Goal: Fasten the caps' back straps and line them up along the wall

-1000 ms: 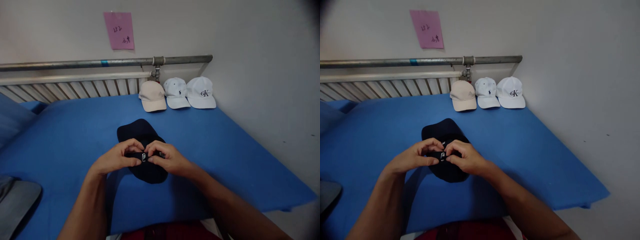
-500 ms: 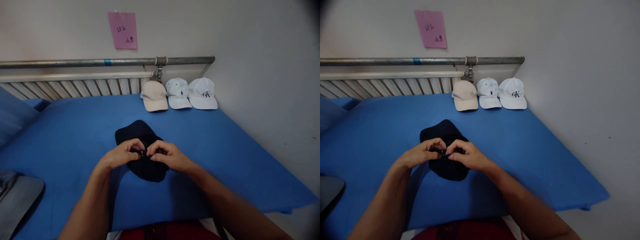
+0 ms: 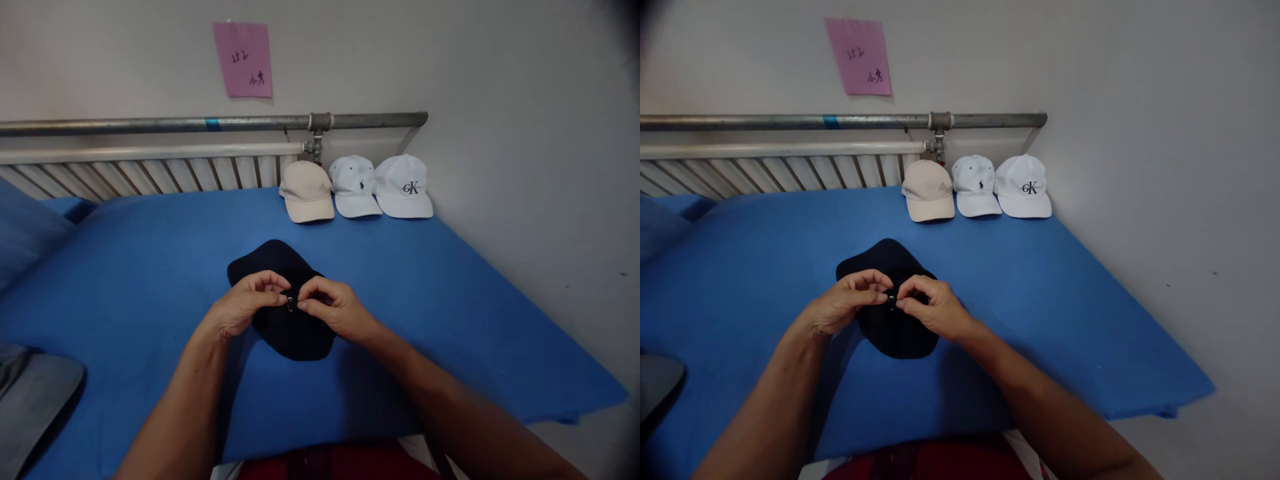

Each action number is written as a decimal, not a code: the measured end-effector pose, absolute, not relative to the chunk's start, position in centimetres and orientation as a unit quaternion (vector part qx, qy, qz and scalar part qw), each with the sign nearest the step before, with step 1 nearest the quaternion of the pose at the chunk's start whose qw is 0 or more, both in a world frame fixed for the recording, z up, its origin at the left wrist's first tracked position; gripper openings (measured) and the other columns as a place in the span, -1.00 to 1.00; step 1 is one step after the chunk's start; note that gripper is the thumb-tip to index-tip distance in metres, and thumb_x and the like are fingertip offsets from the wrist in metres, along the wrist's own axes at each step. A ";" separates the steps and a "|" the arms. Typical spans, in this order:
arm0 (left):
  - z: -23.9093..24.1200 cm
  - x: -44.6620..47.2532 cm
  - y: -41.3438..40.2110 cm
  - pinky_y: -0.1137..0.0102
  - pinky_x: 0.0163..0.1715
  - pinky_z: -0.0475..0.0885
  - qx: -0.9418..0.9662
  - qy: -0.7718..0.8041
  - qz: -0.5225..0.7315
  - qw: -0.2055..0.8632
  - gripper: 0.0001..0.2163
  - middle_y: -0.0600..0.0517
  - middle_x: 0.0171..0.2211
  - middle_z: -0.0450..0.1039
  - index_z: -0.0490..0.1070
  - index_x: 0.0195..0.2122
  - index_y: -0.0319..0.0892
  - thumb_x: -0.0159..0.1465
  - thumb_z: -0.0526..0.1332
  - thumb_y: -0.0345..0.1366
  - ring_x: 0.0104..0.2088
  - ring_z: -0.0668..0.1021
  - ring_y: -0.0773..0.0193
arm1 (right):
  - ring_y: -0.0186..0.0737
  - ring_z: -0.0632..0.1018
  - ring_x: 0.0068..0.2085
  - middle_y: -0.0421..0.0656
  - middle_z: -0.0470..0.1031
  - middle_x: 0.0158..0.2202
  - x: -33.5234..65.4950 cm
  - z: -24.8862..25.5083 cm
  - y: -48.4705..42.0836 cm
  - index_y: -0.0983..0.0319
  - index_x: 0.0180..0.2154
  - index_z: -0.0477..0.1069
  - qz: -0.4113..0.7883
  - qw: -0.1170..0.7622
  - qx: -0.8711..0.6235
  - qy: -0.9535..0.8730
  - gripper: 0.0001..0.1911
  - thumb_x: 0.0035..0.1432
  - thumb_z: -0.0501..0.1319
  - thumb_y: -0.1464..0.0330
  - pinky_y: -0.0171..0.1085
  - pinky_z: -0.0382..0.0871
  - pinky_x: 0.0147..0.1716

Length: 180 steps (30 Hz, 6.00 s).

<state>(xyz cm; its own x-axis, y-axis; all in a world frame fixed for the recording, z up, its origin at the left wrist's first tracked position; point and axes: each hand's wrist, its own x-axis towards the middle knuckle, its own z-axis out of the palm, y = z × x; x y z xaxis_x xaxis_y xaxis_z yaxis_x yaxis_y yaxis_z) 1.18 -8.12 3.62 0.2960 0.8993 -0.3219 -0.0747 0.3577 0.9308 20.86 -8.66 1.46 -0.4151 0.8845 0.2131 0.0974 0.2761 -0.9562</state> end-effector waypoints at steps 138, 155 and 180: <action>4.0 2.4 -8.8 0.54 -0.48 0.21 0.415 0.517 0.376 0.648 -0.82 0.19 -0.57 0.41 0.45 -0.46 -0.21 -0.11 0.39 -0.40 -0.51 0.39 0.49 | -0.37 0.44 -0.39 -0.28 0.44 -0.41 20.5 1.0 -8.8 0.20 -0.36 0.39 0.458 0.421 -0.427 -0.656 -0.91 0.00 0.25 0.42 -0.34 0.31 -0.37; 3.7 1.8 -8.6 0.53 -0.44 0.26 0.477 0.493 0.344 0.640 -0.86 0.16 -0.54 0.42 0.45 -0.45 -0.18 -0.07 0.35 -0.41 -0.49 0.41 0.46 | -0.45 0.35 -0.50 -0.33 0.36 -0.49 20.9 2.2 -8.8 0.21 -0.39 0.39 0.594 0.393 -0.386 -0.587 -0.89 -0.03 0.29 0.39 -0.36 0.28 -0.44; 5.0 1.3 -9.8 0.49 -0.48 0.22 0.665 0.422 0.187 0.587 -0.83 0.13 -0.50 0.29 0.47 -0.38 -0.15 0.18 0.28 -0.16 -0.49 0.30 0.39 | -0.42 0.44 -0.43 -0.33 0.39 -0.49 23.4 4.6 -8.4 0.22 -0.30 0.41 0.596 0.334 -0.355 -0.638 -0.85 0.03 0.31 0.39 -0.36 0.31 -0.37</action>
